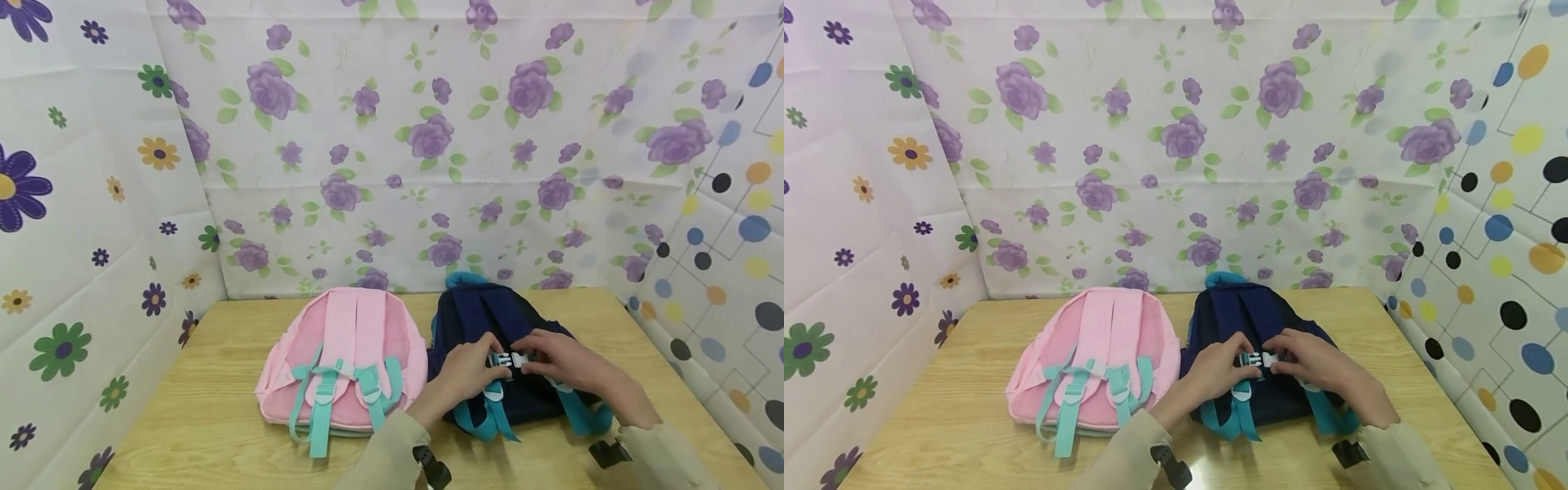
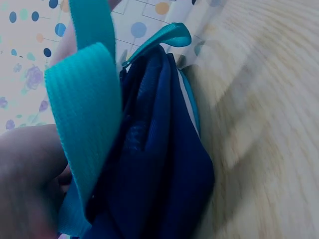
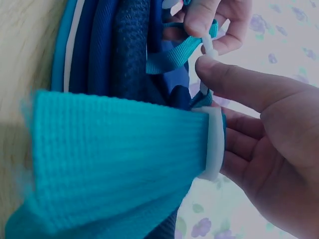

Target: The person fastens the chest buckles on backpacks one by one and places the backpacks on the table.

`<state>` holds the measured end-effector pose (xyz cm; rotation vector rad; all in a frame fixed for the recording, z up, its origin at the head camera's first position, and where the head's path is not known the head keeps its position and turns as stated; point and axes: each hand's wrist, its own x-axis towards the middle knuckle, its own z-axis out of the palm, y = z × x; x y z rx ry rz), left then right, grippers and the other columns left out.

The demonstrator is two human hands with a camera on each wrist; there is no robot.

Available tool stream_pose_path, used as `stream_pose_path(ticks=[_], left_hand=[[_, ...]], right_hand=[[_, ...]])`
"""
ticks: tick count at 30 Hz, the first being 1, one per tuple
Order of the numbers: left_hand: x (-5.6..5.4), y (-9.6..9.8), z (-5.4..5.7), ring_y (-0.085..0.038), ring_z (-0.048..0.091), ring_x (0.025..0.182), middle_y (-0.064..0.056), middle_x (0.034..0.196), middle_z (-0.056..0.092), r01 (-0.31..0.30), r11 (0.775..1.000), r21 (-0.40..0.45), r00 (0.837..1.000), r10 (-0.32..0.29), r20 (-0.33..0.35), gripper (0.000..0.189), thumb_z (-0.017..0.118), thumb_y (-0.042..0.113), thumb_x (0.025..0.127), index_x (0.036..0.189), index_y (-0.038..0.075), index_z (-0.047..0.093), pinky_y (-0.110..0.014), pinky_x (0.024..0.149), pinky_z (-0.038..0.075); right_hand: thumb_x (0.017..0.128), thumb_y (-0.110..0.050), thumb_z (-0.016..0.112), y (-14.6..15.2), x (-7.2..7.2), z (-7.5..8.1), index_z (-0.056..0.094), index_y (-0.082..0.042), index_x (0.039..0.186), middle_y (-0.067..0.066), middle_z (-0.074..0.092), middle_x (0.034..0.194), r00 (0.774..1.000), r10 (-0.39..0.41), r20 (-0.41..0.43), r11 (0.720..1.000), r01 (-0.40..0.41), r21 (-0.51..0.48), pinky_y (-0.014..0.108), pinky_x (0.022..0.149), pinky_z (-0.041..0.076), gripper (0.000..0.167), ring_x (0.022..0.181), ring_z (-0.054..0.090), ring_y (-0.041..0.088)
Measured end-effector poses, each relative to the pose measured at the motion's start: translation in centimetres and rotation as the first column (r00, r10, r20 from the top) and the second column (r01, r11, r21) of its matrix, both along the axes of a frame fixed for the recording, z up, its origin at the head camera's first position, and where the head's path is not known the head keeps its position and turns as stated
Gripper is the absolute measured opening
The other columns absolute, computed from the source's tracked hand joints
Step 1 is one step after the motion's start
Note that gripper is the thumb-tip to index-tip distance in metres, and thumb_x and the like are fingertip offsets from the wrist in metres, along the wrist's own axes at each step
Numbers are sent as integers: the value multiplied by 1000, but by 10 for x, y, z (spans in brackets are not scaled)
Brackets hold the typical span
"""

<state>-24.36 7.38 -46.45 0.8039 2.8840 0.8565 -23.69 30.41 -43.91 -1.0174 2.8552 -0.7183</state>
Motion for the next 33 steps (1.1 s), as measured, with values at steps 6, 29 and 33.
stream_pose_path(ticks=[6,29,33], left_hand=[[1,-4,-1,-3,51,62,13,76,58,9,1000,25,999,-11,52,31,71,47,89,110,29,57,-20,58,41],[-1,-11,2,-2,56,66,11,77,63,89,995,-51,995,-91,-36,38,68,49,89,118,27,54,-17,61,43],[-1,-10,-1,-2,61,71,10,88,70,114,988,-100,988,-123,-90,45,67,48,90,126,25,52,-15,65,45]], right_hand=[[93,-26,69,-10,3,5,68,-19,109,-11,61,94,999,-13,30,999,11,43,22,66,49,17,76,55,-3],[93,-17,69,-35,11,4,70,-16,108,-5,55,95,997,-61,-48,994,65,86,19,60,45,15,68,48,-5],[92,-14,70,-37,10,1,72,-14,108,-4,55,96,998,-45,-46,996,48,73,19,60,45,16,69,48,-4]])
